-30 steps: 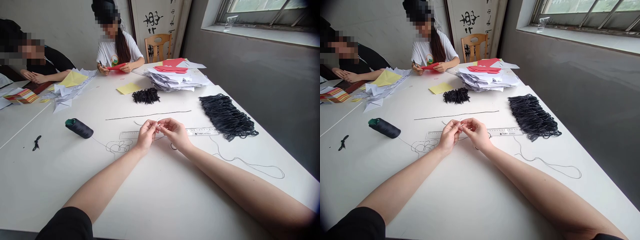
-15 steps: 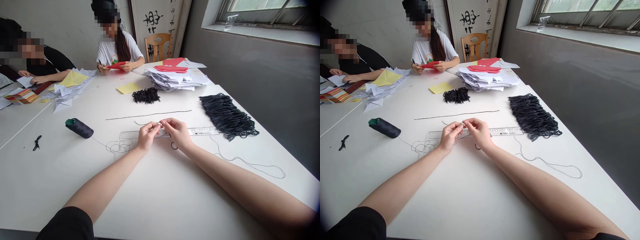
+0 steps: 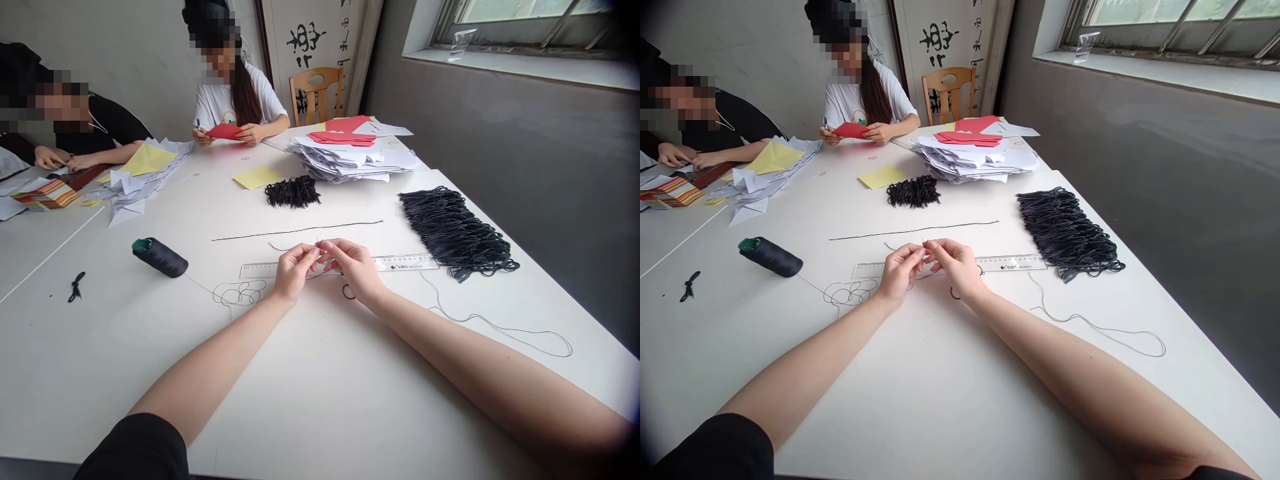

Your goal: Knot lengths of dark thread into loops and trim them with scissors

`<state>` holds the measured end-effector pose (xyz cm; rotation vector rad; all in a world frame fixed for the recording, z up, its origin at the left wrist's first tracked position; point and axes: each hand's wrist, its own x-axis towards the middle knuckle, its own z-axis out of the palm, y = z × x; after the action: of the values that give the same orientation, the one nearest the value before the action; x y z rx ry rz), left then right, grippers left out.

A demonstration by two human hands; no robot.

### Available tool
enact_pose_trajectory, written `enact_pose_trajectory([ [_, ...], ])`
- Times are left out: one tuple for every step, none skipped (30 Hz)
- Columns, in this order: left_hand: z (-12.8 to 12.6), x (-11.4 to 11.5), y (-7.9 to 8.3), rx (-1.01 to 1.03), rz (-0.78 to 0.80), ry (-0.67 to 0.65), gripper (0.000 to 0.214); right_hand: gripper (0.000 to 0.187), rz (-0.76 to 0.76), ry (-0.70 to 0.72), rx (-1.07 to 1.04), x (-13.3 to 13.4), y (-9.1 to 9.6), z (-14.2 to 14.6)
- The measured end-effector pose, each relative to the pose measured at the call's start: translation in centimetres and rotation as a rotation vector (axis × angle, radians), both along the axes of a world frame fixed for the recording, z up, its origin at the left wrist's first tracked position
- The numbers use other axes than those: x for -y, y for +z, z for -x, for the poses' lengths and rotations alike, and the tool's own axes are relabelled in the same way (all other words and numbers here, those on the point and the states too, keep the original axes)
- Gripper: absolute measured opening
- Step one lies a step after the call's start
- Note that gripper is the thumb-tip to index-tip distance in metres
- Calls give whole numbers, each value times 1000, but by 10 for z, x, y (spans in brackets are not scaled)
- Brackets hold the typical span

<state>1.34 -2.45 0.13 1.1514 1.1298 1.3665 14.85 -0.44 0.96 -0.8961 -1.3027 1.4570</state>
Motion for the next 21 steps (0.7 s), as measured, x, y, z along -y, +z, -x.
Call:
enact_pose_trajectory([
  [0, 0, 0, 4, 0, -1, 20, 33, -13, 8, 8, 0, 0, 0],
  [0, 0, 0, 6, 2, -3, 21, 33, -28, 13, 12, 0, 0, 0],
  [-1, -1, 0, 6, 5, -4, 22, 33, -42, 14, 11, 0, 0, 0],
  [-1, -1, 0, 5, 9, -7, 22, 34, -53, 13, 9, 0, 0, 0],
  [-1, -1, 0, 3, 11, -8, 22, 34, -60, 13, 8, 0, 0, 0],
  [-1, 0, 0, 2, 13, -10, 22, 34, -64, 14, 12, 0, 0, 0],
  [-2, 0, 0, 0, 15, -11, 22, 34, -66, 13, 19, 0, 0, 0],
  [-2, 0, 0, -1, 17, -14, 22, 35, -69, 10, 29, 0, -1, 0],
  [-2, 1, 1, -1, 19, -17, 21, 36, -72, 3, 43, 0, -1, 0],
  [-2, 1, 1, -1, 21, -21, 21, 36, -75, -4, 59, 0, -1, -1],
  [-2, 1, 1, -1, 22, -25, 20, 36, -80, -12, 75, 0, -2, -1],
  [-2, 2, 1, 0, 25, -28, 20, 37, -85, -19, 89, 0, -2, -1],
  [-2, 2, 2, 0, 27, -31, 21, 37, -89, -23, 99, 0, -2, -1],
  [-2, 2, 2, 0, 27, -33, 21, 38, -92, -25, 106, 0, -3, 0],
  [-2, 2, 2, 0, 26, -36, 21, 38, -96, -27, 110, 0, -3, 0],
  [-1, 1, 2, 0, 22, -39, 22, 38, -99, -29, 113, 0, -3, 0],
  [-1, 1, 2, 1, 16, -42, 22, 37, -101, -33, 115, 0, -3, 0],
  [-1, 1, 1, 4, 11, -46, 23, 37, -104, -37, 116, -1, -3, -1],
  [-1, 1, 1, 7, 8, -50, 23, 36, -106, -40, 116, -1, -3, -1],
  [-1, 1, 1, 10, 9, -55, 23, 36, -108, -43, 114, -1, -3, -1],
  [-1, 1, 1, 14, 11, -60, 23, 36, -110, -43, 111, -1, -3, -1],
])
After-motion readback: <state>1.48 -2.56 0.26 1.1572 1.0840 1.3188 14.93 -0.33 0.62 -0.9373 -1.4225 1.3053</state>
